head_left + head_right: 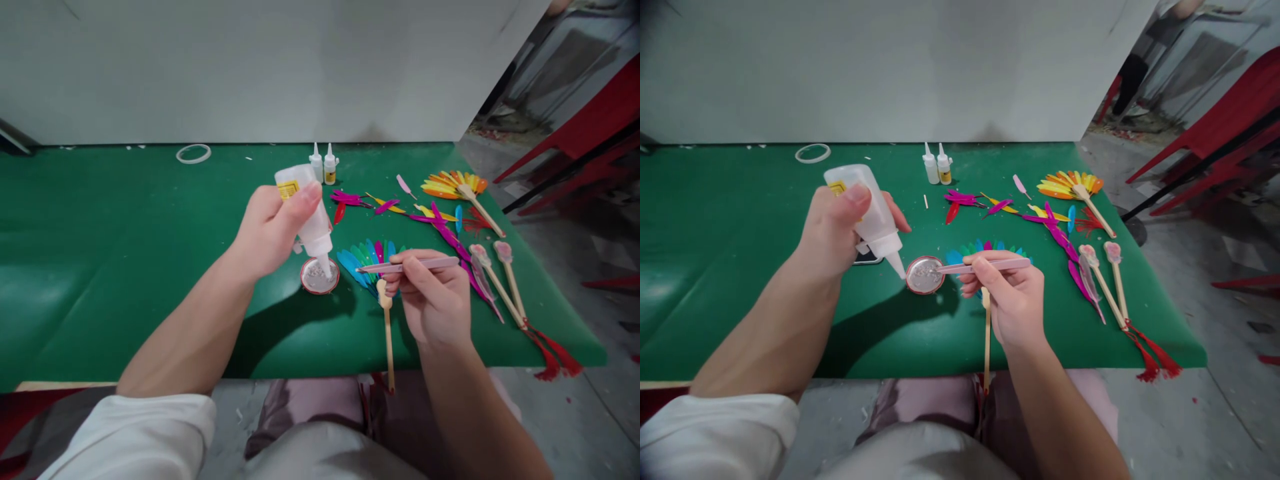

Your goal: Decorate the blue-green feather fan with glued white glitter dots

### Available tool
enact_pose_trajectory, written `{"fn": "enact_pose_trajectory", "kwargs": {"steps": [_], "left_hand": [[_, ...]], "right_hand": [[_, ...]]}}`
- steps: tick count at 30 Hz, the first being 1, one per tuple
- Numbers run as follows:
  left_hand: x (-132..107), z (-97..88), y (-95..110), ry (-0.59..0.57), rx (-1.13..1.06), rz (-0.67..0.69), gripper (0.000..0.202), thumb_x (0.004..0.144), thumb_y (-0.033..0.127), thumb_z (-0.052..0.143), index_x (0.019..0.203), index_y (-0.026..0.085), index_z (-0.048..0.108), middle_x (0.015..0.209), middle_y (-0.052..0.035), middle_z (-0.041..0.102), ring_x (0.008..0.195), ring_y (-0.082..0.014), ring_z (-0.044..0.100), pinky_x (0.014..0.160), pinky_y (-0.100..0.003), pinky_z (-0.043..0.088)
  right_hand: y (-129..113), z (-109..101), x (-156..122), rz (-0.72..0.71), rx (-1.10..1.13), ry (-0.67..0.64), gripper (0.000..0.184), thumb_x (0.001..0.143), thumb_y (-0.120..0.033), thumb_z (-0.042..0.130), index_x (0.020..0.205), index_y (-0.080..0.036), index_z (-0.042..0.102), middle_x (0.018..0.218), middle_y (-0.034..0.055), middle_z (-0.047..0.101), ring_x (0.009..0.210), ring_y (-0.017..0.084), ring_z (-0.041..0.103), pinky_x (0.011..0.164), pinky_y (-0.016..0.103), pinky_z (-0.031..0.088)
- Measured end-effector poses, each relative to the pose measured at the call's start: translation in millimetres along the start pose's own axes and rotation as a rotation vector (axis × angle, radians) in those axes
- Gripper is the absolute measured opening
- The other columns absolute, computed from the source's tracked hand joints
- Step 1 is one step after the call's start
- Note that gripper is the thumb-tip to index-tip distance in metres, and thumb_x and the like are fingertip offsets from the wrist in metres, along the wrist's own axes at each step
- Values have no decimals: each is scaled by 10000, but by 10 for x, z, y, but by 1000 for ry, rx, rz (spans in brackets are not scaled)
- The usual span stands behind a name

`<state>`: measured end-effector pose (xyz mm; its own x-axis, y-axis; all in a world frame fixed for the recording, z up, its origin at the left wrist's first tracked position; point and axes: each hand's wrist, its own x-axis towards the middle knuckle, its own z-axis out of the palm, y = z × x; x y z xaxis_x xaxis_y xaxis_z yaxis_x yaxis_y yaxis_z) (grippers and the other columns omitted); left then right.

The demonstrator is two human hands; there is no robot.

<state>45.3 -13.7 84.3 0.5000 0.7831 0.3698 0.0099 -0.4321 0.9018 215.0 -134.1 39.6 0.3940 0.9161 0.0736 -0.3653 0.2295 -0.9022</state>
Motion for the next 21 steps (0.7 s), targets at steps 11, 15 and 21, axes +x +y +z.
{"fn": "enact_pose_trajectory", "kwargs": {"steps": [11, 15, 21], "left_hand": [[17, 26, -117, 110, -184, 1, 448, 857, 496, 500, 650, 171, 727, 445, -10, 567, 405, -83, 447, 354, -265, 227], [12, 57, -148, 172, -239, -54, 456, 861, 492, 485, 608, 176, 694, 480, -23, 590, 434, -109, 478, 363, -282, 239], [-24, 135, -66, 175, -192, -82, 456, 851, 505, 497, 595, 187, 702, 457, -19, 567, 404, -99, 451, 348, -262, 238]], "right_hand": [[2, 59, -15, 23, -7, -15, 105, 705, -289, 738, 704, -185, 724, 566, 13, 671, 443, 127, 607, 381, 221, 516], [23, 79, -36, 35, -31, -27, 112, 707, -297, 742, 700, -186, 727, 573, 14, 678, 435, 125, 611, 395, 219, 528], [45, 86, -56, 42, -28, -63, 110, 727, -316, 738, 726, -207, 732, 583, 4, 692, 437, 119, 618, 411, 210, 534]]}}
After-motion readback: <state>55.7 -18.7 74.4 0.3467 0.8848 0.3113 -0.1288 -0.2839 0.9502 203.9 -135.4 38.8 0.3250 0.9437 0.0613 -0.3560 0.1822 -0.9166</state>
